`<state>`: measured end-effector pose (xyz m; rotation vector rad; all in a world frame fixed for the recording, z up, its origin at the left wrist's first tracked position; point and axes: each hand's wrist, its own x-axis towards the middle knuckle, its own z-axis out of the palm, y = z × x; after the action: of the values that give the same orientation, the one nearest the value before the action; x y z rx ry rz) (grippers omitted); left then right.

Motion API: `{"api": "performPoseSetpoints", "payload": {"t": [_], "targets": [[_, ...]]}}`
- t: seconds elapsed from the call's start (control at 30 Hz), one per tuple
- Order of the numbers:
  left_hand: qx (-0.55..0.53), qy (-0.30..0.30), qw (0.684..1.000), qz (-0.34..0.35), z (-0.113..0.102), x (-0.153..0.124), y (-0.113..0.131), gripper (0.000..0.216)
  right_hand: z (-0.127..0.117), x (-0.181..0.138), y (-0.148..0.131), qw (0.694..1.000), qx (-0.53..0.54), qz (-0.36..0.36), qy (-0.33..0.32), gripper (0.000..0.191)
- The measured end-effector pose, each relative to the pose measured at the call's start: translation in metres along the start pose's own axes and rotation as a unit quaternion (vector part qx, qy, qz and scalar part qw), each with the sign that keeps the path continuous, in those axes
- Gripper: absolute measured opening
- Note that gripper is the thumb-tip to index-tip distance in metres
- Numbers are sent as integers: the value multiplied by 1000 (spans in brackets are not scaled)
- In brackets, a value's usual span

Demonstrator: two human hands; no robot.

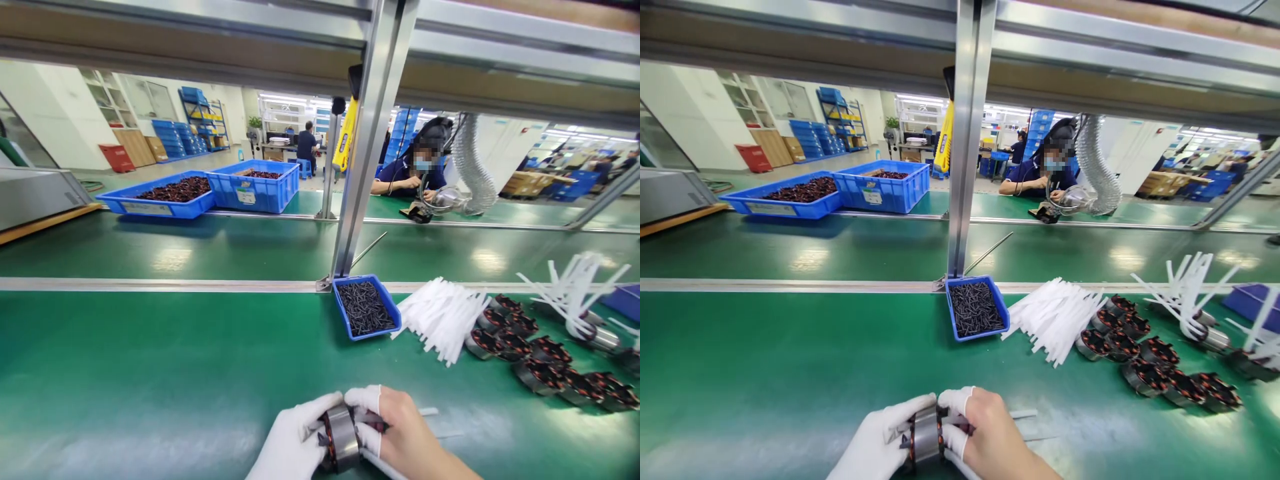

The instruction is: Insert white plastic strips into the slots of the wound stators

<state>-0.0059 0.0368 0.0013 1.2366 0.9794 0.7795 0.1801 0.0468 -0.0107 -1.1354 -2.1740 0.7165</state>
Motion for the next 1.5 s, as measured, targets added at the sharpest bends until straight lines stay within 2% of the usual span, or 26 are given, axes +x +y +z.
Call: {"api": "performPoseSetpoints", "payload": {"t": [0.1, 0.27, 0.4, 0.67, 0.9, 1.13, 1.23, 1.33, 1.5], "targets": [[-1, 23, 999, -26, -2, 1, -6, 50, -4, 0, -4, 999, -36, 8, -6, 14], [-34, 9, 999, -31, 0, 2, -16, 54, -6, -1, -1, 997, -63, -42, -5, 21], [-52, -4, 998, -20, 3, -1, -13, 45, -4, -2, 5, 996, -67, -62, -10, 25], [-51, -18, 999, 0, 4, -6, -6, 43, -4, -4, 8, 992, -95, -82, -20, 28], [-55, -8, 998, -14, 6, -6, 3, 39, -3, -6, 5, 989, -110, -97, 5, 24], [21, 29, 999, -21, 7, -7, 4, 41, 0, -8, 12, 981, -157, -111, 4, 27], [9, 7, 1000, -6, 7, -8, 7, 42, -1, -8, 9, 990, -116, -80, -30, 20], [5, 5, 1000, -4, 8, -8, 11, 43, -3, -8, 3, 993, -68, -43, -91, 24], [18, -4, 1000, 14, 8, -9, 4, 40, -5, -11, 1, 986, -89, -75, -123, 25]]}}
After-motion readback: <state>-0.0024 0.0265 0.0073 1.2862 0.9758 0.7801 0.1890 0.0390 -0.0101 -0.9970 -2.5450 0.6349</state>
